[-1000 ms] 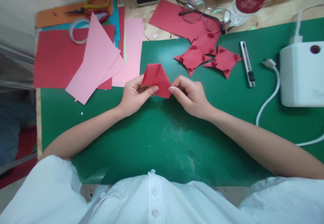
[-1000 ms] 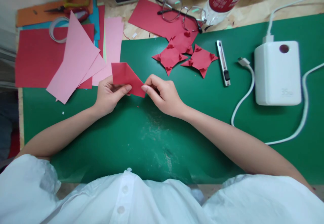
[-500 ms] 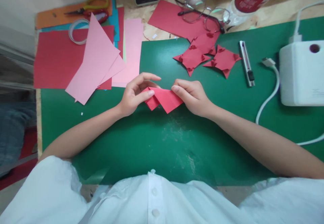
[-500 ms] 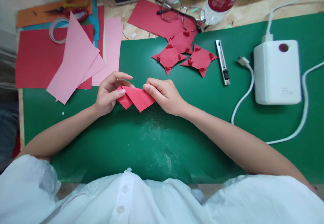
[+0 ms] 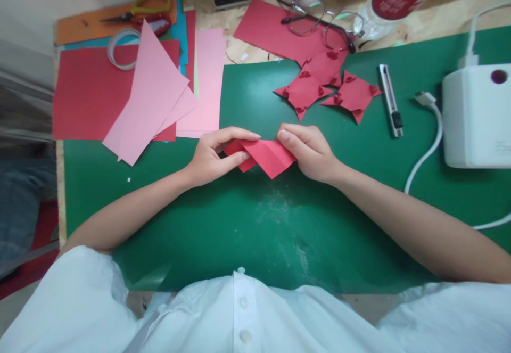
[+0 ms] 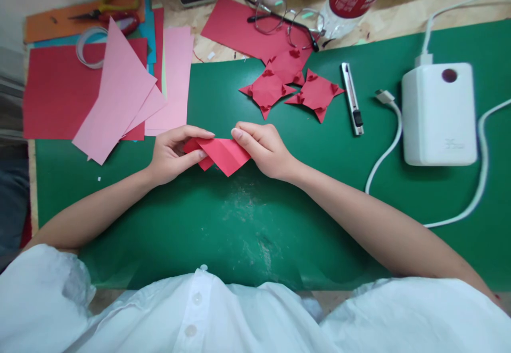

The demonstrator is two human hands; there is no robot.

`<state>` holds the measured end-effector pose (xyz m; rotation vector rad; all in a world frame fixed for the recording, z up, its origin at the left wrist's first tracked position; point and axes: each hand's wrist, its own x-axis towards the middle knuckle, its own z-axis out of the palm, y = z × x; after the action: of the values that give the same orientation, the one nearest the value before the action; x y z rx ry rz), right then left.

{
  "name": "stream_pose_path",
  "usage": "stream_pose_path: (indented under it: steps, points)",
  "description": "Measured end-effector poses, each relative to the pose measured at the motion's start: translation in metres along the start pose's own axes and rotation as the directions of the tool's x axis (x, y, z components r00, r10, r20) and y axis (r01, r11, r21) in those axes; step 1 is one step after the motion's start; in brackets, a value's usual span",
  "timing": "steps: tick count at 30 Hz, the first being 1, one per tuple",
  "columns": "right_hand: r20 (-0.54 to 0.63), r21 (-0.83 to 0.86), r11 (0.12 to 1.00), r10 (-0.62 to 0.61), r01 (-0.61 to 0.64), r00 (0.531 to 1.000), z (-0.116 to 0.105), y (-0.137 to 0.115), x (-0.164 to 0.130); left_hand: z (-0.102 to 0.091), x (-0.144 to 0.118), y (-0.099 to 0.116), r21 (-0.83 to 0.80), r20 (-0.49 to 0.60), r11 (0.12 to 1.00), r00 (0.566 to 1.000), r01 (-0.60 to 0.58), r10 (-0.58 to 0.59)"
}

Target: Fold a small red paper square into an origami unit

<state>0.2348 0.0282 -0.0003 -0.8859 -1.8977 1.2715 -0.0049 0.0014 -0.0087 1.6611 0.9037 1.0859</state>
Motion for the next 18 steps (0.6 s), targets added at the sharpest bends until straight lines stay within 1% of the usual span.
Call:
stream_pose_path:
  steps: [3,7,10,13,15,18]
  points:
    - [0.077,-0.070,0.996,-0.053,0.058,0.996,0.0003,-0.0008,0.0002,0.0016,0.0003,0.0009,0.106,0.031,0.994,0.999,-0.016,0.013]
    - [0.125,-0.124,0.985,-0.105,0.120,0.987,0.0008,0.0012,-0.0009,0.0038,0.0005,0.0010,0.122,0.078,0.990,0.995,-0.065,0.056]
    - [0.152,-0.186,0.968,-0.139,0.167,0.978,0.0019,0.0033,-0.0027,0.0054,0.0003,0.0024,0.140,0.032,0.989,0.999,-0.042,0.038]
    - [0.141,-0.241,0.950,-0.168,0.198,0.976,0.0030,0.0036,-0.0046,0.0069,0.0004,0.0050,0.150,0.000,0.989,1.000,-0.010,0.010]
    - [0.134,-0.206,0.957,-0.178,0.203,0.975,0.0026,0.0027,-0.0054,0.0074,0.0005,0.0062,0.156,-0.006,0.987,1.000,0.026,-0.025]
    - [0.143,-0.079,0.966,-0.233,0.246,0.962,0.0005,0.0013,-0.0060,0.0073,0.0006,0.0060,0.167,-0.033,0.981,0.995,0.097,-0.093]
